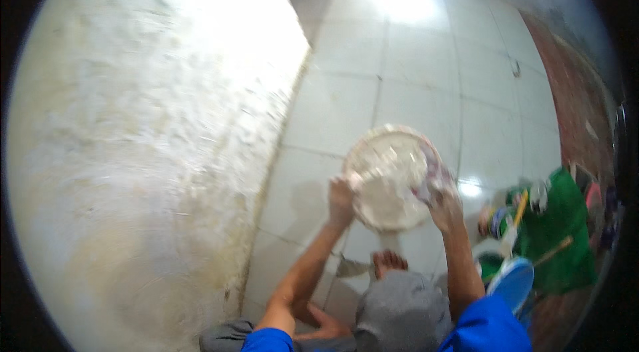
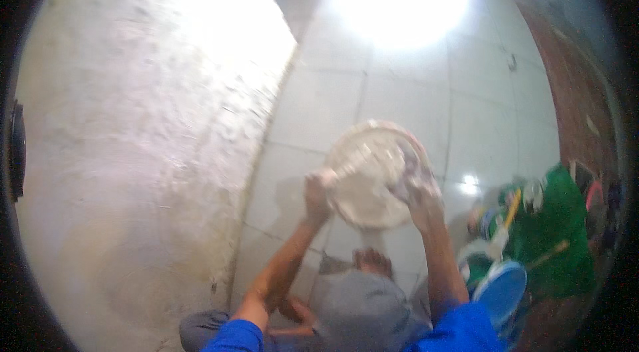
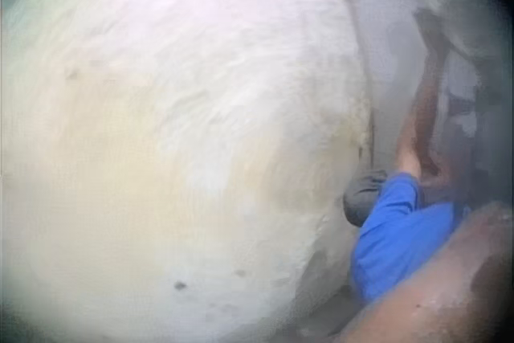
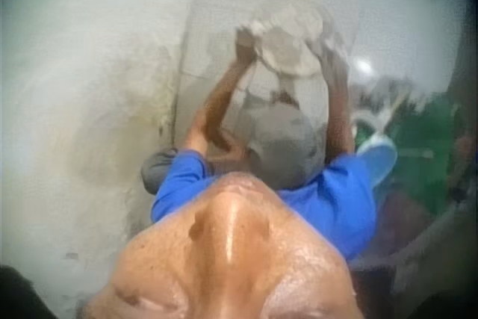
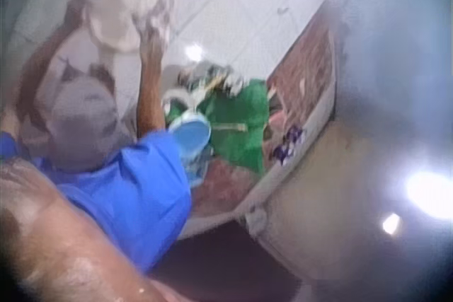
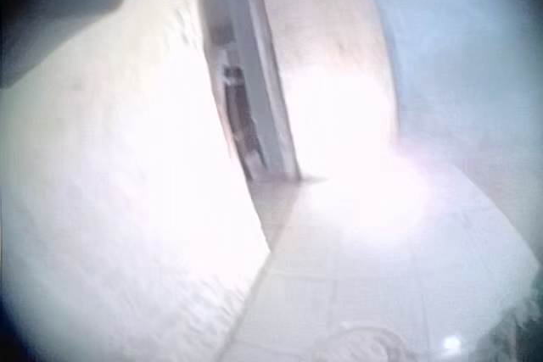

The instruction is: The person scoops white plaster from a round tray on the floor using a small trowel and applies it to a vertical wall with a larger trowel. They repeatedly smooth the surface in broad strokes, occasionally scraping excess material back into the tray.

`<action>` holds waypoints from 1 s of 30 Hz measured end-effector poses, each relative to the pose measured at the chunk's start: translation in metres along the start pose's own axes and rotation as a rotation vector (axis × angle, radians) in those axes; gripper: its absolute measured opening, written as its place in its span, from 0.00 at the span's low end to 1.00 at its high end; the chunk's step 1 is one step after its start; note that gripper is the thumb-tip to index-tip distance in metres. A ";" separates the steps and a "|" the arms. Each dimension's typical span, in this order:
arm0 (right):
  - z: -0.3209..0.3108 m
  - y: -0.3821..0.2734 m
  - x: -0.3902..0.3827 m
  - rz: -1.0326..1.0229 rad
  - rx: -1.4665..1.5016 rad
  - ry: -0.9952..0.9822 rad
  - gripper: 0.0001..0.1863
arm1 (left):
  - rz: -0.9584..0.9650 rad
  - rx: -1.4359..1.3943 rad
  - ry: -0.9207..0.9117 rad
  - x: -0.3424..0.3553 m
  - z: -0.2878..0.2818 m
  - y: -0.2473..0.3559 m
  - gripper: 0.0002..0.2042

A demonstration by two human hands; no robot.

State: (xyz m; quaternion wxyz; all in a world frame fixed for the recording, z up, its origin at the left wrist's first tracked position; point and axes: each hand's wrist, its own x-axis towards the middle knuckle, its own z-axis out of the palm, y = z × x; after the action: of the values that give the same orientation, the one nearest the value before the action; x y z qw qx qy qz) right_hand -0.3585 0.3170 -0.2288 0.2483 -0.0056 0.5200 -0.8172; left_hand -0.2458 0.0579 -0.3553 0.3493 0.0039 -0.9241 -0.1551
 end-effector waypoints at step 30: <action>-0.042 0.073 0.007 -0.408 -0.891 0.055 0.22 | -0.534 -0.507 -0.489 0.057 -0.063 0.075 0.21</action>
State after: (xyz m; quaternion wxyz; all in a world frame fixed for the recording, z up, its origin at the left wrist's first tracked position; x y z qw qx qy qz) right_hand -0.3471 0.3255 -0.3121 0.0425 -0.1915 0.8138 -0.5471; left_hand -0.2405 0.1048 -0.2517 0.0578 0.1200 -0.8788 -0.4581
